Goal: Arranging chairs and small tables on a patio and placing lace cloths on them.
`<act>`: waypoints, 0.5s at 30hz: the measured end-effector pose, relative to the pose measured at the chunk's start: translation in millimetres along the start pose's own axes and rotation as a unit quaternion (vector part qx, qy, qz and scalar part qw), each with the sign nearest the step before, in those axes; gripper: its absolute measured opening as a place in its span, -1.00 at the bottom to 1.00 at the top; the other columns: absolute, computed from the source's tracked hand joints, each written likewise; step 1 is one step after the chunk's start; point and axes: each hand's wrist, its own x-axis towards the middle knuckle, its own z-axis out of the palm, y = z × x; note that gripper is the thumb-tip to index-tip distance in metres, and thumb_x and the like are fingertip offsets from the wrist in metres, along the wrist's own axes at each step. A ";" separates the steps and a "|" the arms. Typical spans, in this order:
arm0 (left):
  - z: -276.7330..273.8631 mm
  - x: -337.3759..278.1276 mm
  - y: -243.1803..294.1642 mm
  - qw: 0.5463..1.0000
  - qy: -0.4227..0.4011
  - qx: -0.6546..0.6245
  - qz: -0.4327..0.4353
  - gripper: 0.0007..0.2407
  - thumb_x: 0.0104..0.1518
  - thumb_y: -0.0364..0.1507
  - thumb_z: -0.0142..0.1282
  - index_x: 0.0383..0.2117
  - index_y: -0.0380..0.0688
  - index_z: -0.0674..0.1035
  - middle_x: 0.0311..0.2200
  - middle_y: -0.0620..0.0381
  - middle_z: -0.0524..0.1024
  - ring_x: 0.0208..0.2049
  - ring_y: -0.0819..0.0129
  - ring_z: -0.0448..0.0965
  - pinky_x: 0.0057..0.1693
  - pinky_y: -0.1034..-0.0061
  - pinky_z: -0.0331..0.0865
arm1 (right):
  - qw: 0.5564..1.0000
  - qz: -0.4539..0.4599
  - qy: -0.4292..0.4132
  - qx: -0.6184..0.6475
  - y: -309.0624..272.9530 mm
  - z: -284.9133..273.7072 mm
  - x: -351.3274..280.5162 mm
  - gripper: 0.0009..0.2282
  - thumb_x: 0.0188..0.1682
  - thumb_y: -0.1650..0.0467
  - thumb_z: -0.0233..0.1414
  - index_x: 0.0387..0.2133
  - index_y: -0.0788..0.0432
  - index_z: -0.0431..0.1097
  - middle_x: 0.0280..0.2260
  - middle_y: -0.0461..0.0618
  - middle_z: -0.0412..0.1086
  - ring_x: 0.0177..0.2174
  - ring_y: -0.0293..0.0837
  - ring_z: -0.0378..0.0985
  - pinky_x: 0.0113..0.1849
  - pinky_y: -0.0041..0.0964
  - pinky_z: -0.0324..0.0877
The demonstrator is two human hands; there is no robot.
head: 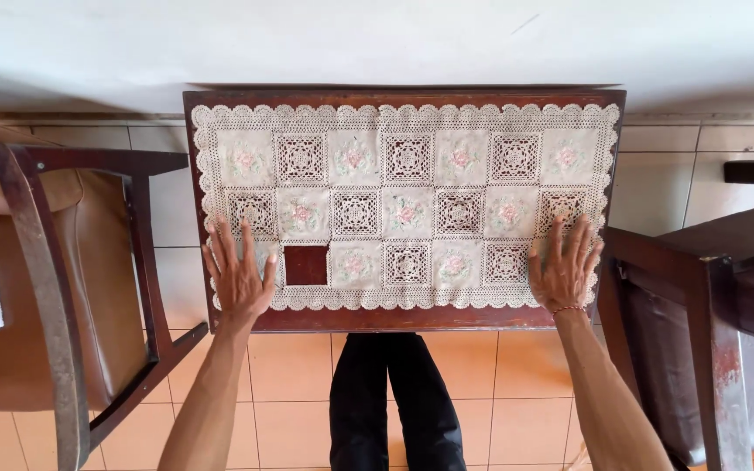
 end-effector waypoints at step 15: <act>7.6 -5.0 -14.4 0.999 -0.047 -0.013 0.019 -0.28 0.21 0.19 -0.55 0.47 0.13 -0.06 0.50 -0.05 -0.41 0.50 -0.06 -0.46 0.46 -0.15 -0.51 | 0.999 -0.036 -0.038 0.015 13.2 9.9 -4.6 -0.26 0.09 -0.10 -0.49 0.46 0.01 -0.24 0.44 0.35 -0.51 0.41 0.29 -0.53 0.33 0.24 -0.54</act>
